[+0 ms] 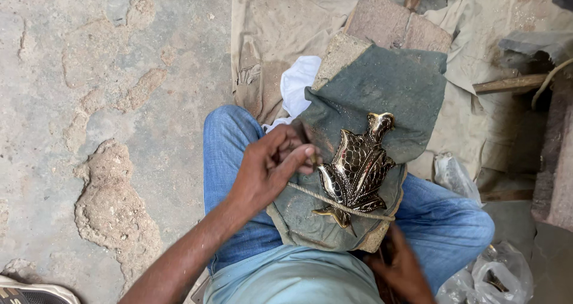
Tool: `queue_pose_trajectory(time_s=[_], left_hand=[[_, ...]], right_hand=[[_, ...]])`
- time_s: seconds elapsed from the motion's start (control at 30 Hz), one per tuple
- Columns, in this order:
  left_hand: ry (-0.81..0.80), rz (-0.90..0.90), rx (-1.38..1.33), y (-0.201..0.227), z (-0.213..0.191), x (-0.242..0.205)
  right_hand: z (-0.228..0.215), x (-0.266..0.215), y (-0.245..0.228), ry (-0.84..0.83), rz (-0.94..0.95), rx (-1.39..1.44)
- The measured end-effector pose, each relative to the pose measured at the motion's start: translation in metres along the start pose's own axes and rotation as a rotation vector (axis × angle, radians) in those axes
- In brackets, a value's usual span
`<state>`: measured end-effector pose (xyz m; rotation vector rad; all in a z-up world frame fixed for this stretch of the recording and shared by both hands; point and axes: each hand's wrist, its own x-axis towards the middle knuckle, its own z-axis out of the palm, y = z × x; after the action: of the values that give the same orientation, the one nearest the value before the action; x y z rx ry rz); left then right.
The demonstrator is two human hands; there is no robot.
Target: The person sits cross-legged and uses a hammer and chisel to emboss a decorative pattern onto a metal object resting on a cloth-covered block on their lap. They repeatedly strike the chisel along the edges and surface of the object.
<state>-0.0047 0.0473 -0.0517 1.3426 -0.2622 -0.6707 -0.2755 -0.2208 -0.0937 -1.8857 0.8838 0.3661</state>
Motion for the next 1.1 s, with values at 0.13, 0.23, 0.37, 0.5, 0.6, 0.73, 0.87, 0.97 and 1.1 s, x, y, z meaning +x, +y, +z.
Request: queue_pose_trajectory(time_s=[0.13,0.23,0.37,0.5,0.6,0.73,0.87,0.97,1.1], left_hand=[[-0.066,0.212,-0.040,-0.006,0.007,0.013],[-0.065,0.113,0.024,-0.008,0.014,0.018],[-0.047,0.137,0.049,-0.007,0.017,0.022],[-0.095,0.131,0.129,0.004,0.019,0.025],[-0.141,0.117,0.219,0.016,0.020,0.028],[-0.233,0.091,0.248,0.025,0.027,0.034],[-0.342,0.181,0.356,0.030,0.033,0.040],[-0.418,0.176,0.450,0.029,0.033,0.045],[-0.545,0.238,0.551,0.027,0.029,0.056]], right_hand=[[0.008,-0.015,0.034,-0.010,-0.006,0.296],[-0.040,-0.012,0.018,0.118,0.146,0.390],[-0.081,-0.039,-0.032,0.452,-0.386,0.424],[-0.082,-0.034,-0.084,0.122,-0.359,0.545],[-0.079,-0.023,-0.112,0.149,-0.188,0.335],[-0.082,-0.025,-0.132,0.227,-0.181,0.116],[-0.084,-0.025,-0.138,0.197,-0.277,0.166],[-0.088,-0.027,-0.139,0.229,-0.325,0.060],[-0.096,-0.025,-0.138,0.250,-0.271,-0.201]])
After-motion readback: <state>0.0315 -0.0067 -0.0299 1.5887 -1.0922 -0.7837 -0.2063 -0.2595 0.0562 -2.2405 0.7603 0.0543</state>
